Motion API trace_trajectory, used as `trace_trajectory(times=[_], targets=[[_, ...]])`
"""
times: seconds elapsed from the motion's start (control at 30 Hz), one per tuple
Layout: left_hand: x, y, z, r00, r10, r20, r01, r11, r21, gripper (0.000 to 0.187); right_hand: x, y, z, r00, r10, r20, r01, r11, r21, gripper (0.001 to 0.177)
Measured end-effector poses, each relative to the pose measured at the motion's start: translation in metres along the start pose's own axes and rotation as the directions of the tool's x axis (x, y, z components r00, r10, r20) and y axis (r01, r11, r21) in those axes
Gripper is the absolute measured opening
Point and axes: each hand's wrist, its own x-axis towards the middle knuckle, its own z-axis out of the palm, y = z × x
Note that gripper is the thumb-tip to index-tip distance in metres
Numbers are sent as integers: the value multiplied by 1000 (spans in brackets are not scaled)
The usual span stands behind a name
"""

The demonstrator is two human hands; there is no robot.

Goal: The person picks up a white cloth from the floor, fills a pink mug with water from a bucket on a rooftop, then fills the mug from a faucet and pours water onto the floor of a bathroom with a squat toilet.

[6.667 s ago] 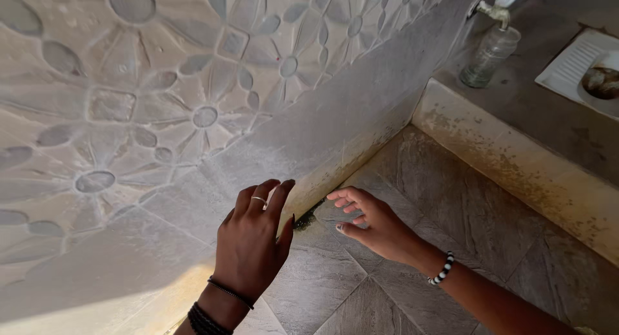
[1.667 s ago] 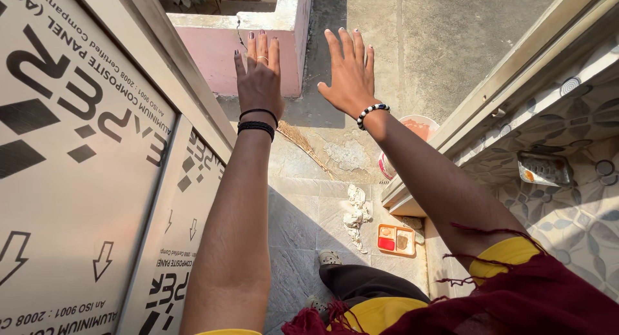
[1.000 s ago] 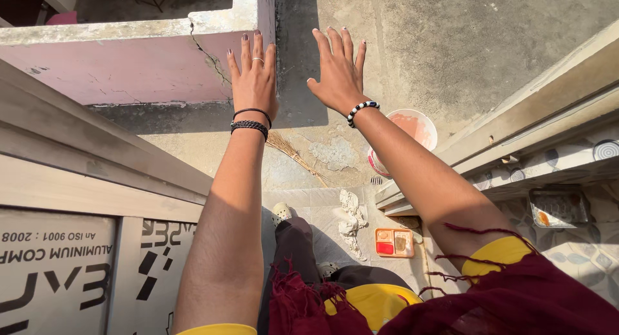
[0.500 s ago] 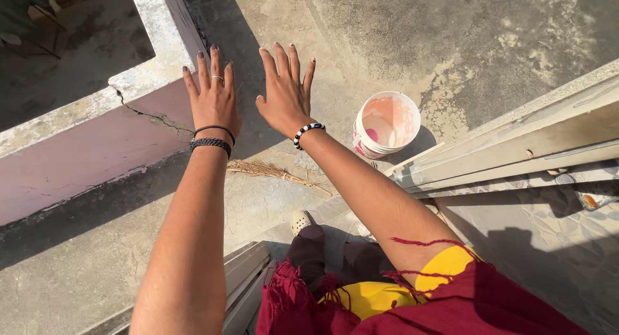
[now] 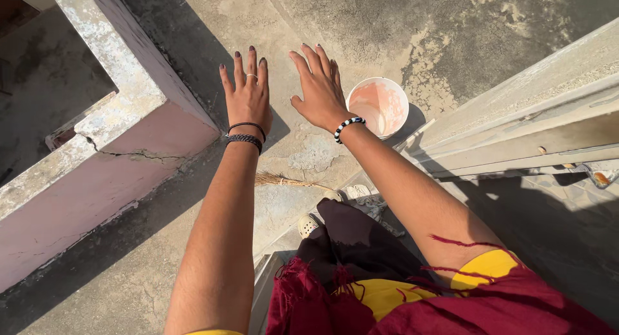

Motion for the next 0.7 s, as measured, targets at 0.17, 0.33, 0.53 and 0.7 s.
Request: trace_trajectory(times=[0.17,0.33,0.53,0.7], targets=[[62,24,0,995,80,-58,-83,995,-57,71,12,92,-41,999,51,0,-50,995,-85,91],[130,59,-19,990,110,-86,-115,991,-62,76,29,151,-64,993,99,-63,-105,988,-115,89],[177,107,-21,976,185,-112,-196,976,-94,71,57,178,-71,987,146,-62,-152,983,-107,95],[235,121,-14,968,240,-65,-243,969,-39,70,80,207,-68,976,193,-98,-200,978,-63,96]])
